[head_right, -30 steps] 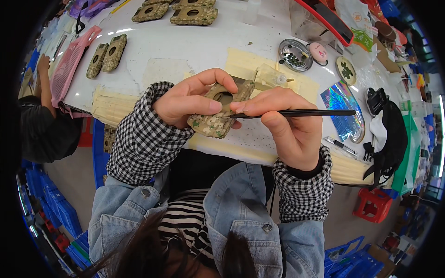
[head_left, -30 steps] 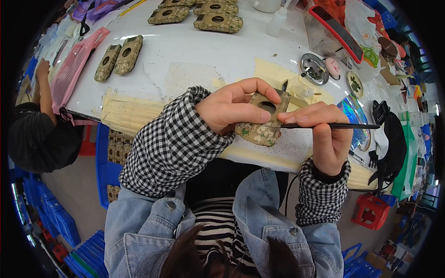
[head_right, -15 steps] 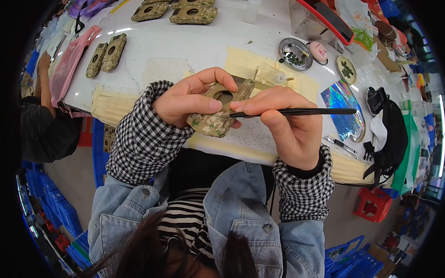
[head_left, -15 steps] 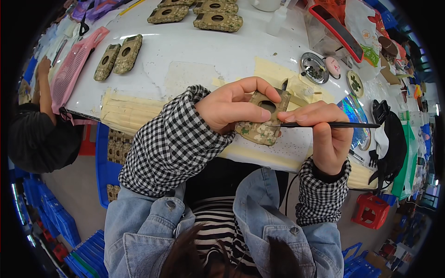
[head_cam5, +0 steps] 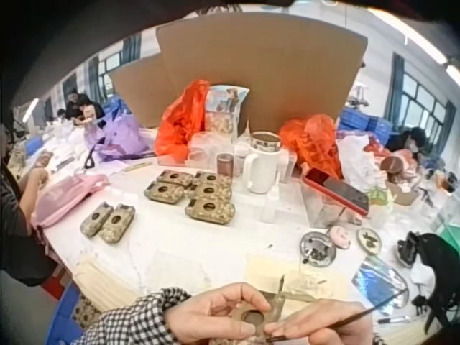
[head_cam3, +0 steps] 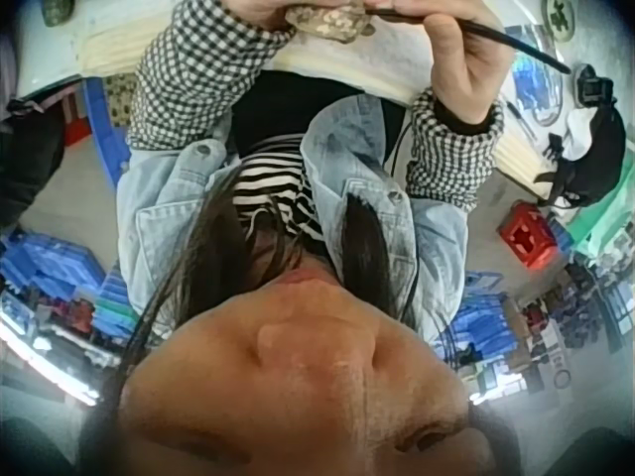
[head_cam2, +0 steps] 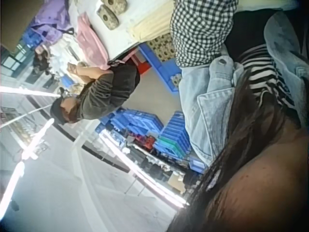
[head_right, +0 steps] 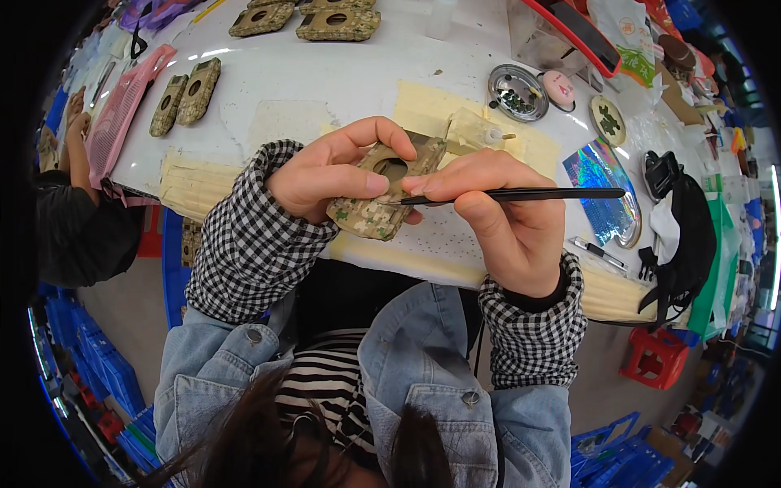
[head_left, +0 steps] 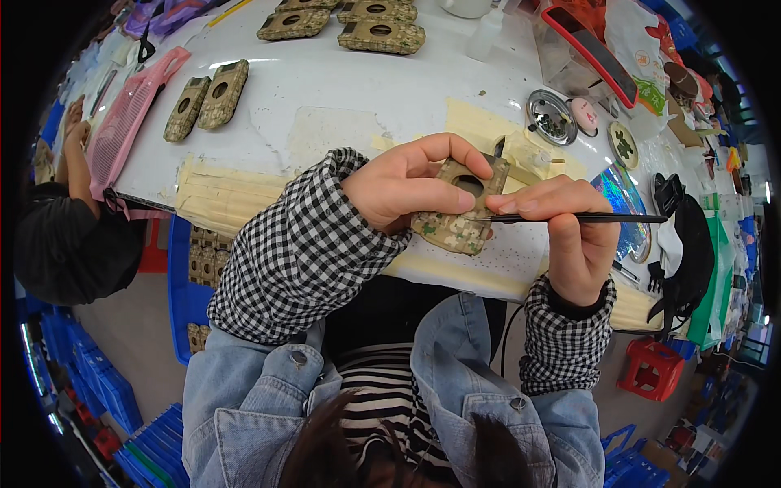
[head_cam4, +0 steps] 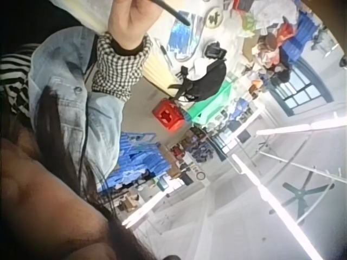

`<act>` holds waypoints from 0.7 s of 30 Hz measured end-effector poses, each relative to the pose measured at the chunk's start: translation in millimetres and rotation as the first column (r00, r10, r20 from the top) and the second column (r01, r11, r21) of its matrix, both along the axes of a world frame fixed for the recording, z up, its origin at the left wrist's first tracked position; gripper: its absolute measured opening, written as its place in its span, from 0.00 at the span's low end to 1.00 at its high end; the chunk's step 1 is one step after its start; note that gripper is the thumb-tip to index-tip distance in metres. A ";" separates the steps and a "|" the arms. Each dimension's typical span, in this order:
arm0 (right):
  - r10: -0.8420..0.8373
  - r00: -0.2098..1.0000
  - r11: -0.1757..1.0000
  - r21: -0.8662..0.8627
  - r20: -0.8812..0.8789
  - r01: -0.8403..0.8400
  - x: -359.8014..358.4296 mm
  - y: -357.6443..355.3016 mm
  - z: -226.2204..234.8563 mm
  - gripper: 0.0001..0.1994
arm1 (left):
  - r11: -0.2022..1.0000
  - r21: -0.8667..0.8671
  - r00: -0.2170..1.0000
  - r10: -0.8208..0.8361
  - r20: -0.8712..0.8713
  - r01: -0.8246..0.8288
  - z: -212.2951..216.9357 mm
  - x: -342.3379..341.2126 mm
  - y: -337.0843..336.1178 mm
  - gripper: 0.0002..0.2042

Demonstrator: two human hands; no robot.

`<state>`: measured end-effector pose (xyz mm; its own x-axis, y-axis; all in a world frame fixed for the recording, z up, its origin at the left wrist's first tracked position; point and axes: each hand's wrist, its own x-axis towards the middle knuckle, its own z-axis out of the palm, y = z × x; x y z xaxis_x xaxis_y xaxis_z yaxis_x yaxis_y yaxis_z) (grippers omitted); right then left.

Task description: Painting camouflage markings onto small toy tank models using a fine brush.

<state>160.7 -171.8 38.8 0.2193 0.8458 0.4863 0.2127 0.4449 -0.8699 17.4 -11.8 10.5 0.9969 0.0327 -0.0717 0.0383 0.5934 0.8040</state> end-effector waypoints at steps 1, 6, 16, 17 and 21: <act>0.001 1.000 1.000 -0.001 0.005 -0.001 0.5 -0.2 -0.5 0.09 | 1.000 0.005 1.000 -0.001 -0.003 0.001 -0.4 0.2 0.1 0.18; -0.002 1.000 1.000 -0.005 0.017 0.002 1.3 -0.6 0.0 0.09 | 1.000 0.014 1.000 0.008 0.001 -0.008 -0.1 0.2 -0.1 0.18; -0.003 1.000 1.000 0.009 -0.003 0.003 1.8 -1.3 -1.8 0.10 | 1.000 0.010 1.000 0.008 0.010 -0.008 -0.3 1.0 -0.3 0.18; -0.005 1.000 1.000 0.008 -0.006 0.005 1.2 -1.1 -2.1 0.10 | 1.000 0.009 1.000 0.006 0.010 -0.006 -0.3 0.7 0.0 0.18; -0.009 1.000 1.000 0.015 0.009 0.009 0.3 0.2 -1.4 0.09 | 1.000 -0.001 1.000 0.000 0.009 0.000 0.2 0.2 0.1 0.18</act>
<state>161.1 -171.6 37.4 0.2229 0.8366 0.5004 0.2243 0.4556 -0.8615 17.7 -11.7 10.7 0.9975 0.0329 -0.0629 0.0311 0.5941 0.8038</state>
